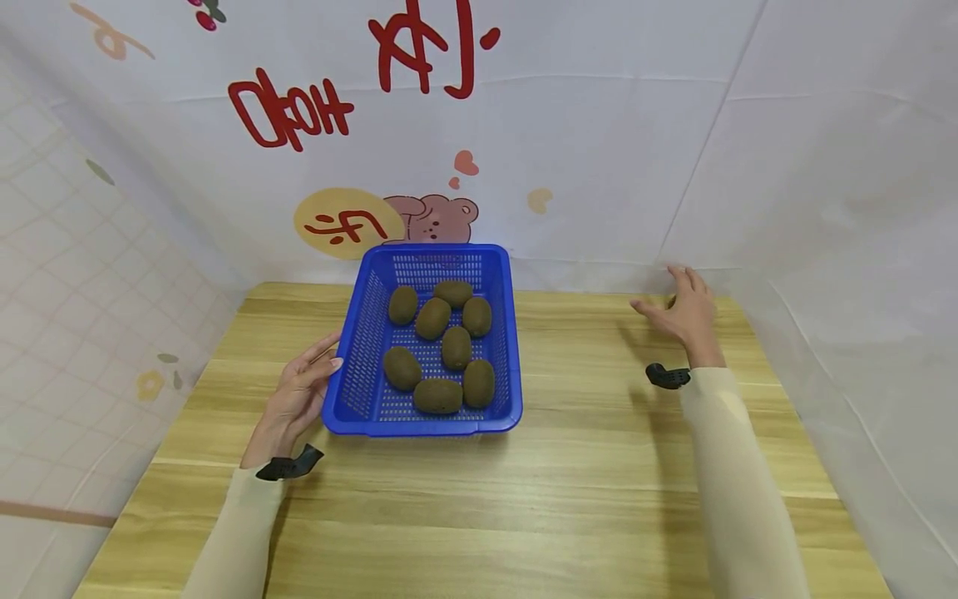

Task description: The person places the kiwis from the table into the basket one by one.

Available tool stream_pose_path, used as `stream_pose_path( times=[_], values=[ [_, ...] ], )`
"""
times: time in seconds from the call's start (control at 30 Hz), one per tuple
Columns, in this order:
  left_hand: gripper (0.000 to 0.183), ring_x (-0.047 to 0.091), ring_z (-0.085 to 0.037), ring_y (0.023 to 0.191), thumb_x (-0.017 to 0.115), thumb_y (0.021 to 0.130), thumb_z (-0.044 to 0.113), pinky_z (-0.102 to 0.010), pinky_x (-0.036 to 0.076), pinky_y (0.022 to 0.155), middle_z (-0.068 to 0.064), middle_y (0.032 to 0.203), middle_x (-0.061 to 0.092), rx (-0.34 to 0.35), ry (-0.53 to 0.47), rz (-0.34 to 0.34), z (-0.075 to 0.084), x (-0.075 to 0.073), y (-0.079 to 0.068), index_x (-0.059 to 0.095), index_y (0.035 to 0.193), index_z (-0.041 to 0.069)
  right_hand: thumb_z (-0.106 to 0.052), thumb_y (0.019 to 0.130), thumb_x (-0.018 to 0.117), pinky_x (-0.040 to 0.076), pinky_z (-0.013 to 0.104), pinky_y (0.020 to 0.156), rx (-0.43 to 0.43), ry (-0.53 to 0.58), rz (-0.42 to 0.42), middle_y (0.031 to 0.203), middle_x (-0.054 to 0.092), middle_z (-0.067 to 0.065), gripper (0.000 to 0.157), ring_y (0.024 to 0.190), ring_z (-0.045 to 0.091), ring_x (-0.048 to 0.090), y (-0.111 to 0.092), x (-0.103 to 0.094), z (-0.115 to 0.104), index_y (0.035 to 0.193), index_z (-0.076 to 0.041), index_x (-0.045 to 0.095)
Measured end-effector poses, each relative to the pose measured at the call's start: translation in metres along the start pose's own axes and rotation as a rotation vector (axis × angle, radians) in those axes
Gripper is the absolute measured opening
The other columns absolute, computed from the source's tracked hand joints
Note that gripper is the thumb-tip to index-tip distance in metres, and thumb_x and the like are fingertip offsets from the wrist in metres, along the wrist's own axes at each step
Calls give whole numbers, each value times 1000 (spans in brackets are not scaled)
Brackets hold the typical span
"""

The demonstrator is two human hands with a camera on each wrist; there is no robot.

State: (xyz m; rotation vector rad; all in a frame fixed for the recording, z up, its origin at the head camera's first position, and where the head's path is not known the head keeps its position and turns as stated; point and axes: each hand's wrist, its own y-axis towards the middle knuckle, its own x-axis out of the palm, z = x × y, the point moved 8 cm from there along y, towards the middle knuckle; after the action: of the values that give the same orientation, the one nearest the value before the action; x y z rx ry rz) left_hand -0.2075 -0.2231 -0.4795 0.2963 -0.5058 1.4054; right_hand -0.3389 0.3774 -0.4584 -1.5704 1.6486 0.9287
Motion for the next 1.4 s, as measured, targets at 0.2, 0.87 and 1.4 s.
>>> stream_pose_path(
  times=[0.2,0.87,1.4],
  values=[
    [68,72,-13,100,58,98,-9,-26,62,90,-4,112,68,18,4,9,-1,-1,2,29,159,-2,-58,93,65,12,80,116,36,-7,17,169,7,30,102,151,60,4,5,-4,27,164,-4,15],
    [68,72,-14,101,57,99,-9,-26,62,89,-5,111,68,18,-12,-9,-1,3,2,27,159,-3,-40,102,58,36,80,102,128,-31,-53,153,19,47,82,132,69,28,3,-5,65,159,5,22],
    [68,72,-14,102,59,99,-7,-28,62,92,-6,114,68,15,11,-2,-1,-2,0,28,159,-2,-44,103,56,30,80,106,89,-29,-34,153,26,45,77,134,67,28,-1,-8,50,158,3,29]
  ],
)
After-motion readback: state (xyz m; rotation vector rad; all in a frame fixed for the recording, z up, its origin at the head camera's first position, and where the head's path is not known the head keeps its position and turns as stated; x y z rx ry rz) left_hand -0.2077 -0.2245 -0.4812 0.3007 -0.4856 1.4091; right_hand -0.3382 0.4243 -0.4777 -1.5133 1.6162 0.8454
